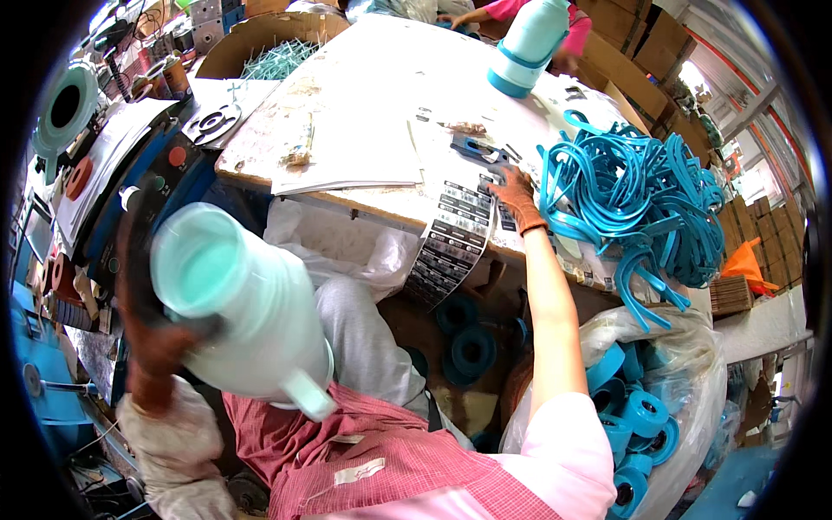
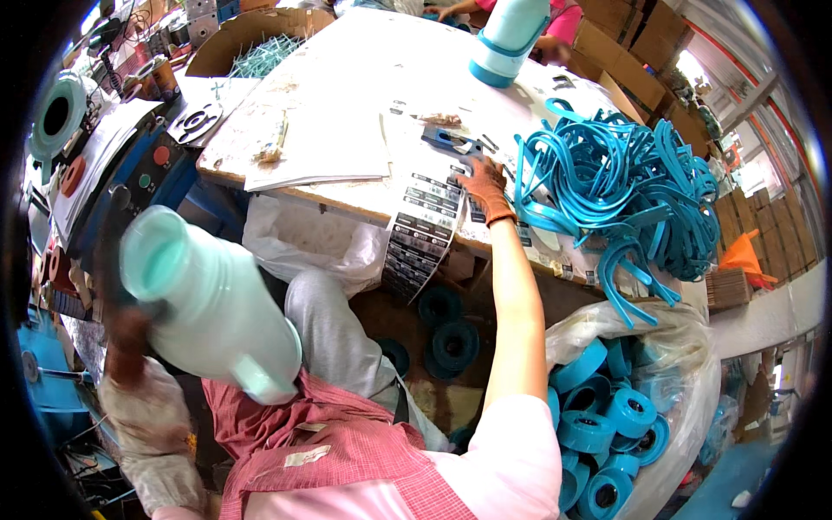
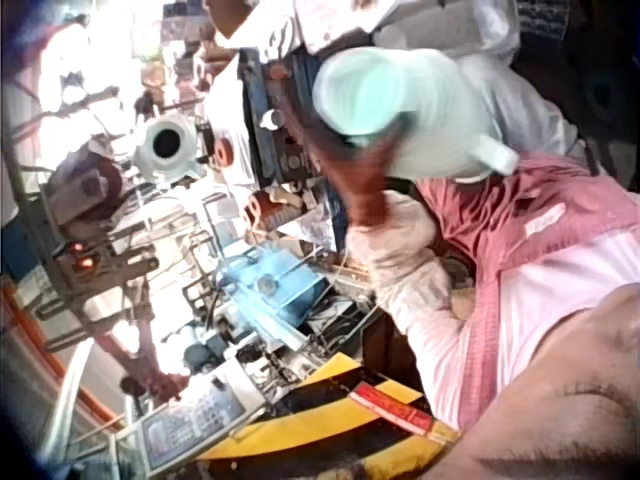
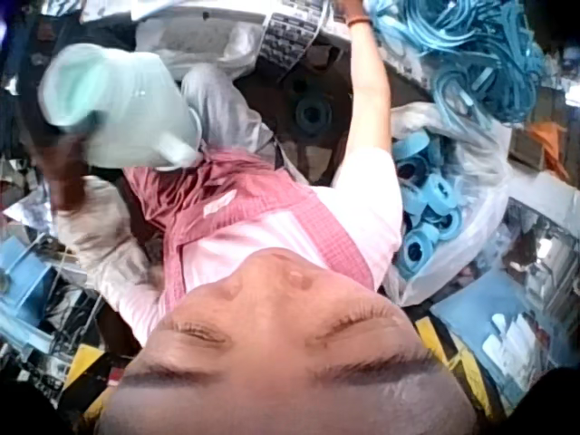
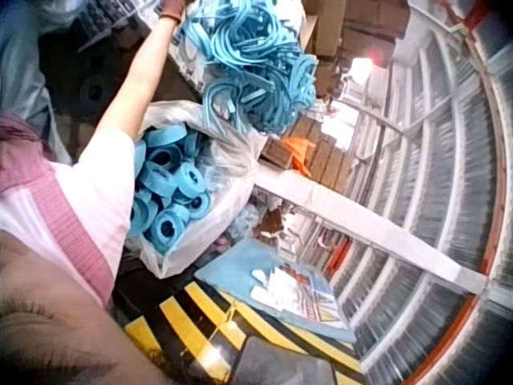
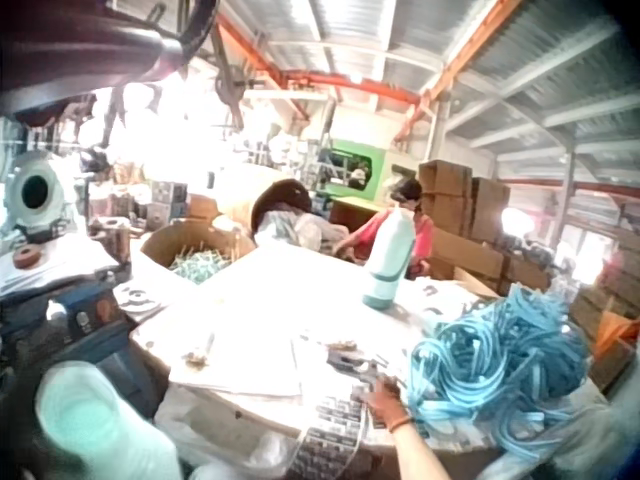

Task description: The person assembles light blue kettles by screwing on the lids and attaching blue plastic handles. They work at a cluttered table in a workshop, handling the kettle bodies and components one at a time. The person repeatedly picks up a kettle, secures the lid, and snaps a handle into place before moving to the next unit.

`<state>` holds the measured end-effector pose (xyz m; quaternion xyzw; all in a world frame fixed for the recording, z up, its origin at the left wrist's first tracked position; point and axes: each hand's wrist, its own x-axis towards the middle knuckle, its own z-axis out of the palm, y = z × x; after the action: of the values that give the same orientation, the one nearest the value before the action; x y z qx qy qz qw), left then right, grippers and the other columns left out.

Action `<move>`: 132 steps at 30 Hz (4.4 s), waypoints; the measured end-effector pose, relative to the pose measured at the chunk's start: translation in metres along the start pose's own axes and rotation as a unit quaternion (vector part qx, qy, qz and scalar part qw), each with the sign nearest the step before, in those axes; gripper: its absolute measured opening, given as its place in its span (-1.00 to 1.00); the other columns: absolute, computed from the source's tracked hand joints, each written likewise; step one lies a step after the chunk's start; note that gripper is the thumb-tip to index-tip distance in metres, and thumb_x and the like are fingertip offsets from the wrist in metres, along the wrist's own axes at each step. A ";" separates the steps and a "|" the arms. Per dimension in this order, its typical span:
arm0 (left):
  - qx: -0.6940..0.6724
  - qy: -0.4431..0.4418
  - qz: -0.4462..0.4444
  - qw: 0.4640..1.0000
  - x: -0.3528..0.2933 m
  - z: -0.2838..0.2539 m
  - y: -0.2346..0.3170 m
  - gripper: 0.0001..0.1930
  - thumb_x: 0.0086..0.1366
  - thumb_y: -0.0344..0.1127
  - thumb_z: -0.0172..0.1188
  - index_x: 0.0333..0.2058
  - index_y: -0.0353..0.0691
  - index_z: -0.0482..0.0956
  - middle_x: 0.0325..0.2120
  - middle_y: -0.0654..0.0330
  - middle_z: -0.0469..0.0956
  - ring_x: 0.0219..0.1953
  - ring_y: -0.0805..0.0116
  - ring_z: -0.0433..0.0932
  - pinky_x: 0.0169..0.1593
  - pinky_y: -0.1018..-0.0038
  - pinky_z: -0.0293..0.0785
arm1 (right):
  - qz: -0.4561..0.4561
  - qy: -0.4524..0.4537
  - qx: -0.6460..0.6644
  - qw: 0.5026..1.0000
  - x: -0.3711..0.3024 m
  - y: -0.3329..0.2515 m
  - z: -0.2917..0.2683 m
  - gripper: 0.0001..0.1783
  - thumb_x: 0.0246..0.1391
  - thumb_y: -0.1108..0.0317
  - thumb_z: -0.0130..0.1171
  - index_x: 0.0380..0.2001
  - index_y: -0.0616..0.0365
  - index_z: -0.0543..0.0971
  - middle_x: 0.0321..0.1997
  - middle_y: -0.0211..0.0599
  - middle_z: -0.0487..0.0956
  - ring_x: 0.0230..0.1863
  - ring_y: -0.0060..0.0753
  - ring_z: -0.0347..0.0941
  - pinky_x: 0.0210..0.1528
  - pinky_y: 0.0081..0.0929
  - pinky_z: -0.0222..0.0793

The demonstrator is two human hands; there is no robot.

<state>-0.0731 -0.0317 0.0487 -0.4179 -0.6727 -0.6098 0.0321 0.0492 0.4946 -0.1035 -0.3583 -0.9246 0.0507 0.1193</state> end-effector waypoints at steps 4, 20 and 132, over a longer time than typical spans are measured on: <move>-0.106 -0.038 -0.185 0.976 0.032 -0.027 -0.018 -0.34 0.24 0.00 0.04 0.21 -0.29 0.20 0.09 0.02 0.36 0.05 0.20 0.44 0.11 0.32 0.37 | 0.117 -0.020 0.059 0.991 0.030 0.044 0.047 -0.39 -0.10 -0.03 0.28 0.04 -0.05 0.48 0.17 -0.36 0.35 0.16 -0.13 0.22 0.19 -0.16 0.19; -0.105 -0.091 -0.307 0.941 -0.031 -0.011 -0.137 -0.49 0.31 0.03 0.03 0.09 -0.20 0.40 -0.03 0.08 0.47 -0.05 0.29 0.48 -0.01 0.45 0.45 | 0.089 0.160 0.281 0.942 0.028 0.043 0.069 -0.54 -0.27 0.14 0.41 -0.21 0.04 0.63 -0.21 -0.21 0.63 -0.17 -0.11 0.53 -0.10 -0.28 0.43; 0.228 -0.164 0.014 0.960 -0.114 -0.052 -0.152 0.42 -0.69 0.35 0.38 0.28 -0.15 0.06 0.28 -0.07 0.06 0.31 -0.12 0.03 0.28 -0.02 0.03 | -0.406 -0.064 0.228 0.883 -0.242 -0.316 -0.024 -0.53 -0.09 0.38 0.24 -0.01 0.09 0.51 0.02 -0.03 0.43 -0.09 -0.01 0.41 -0.09 -0.21 0.39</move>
<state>-0.1145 -0.1215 -0.1220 -0.5035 -0.7838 -0.3628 0.0240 0.0229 0.0979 -0.0685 0.0891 -0.9577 0.2296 0.1487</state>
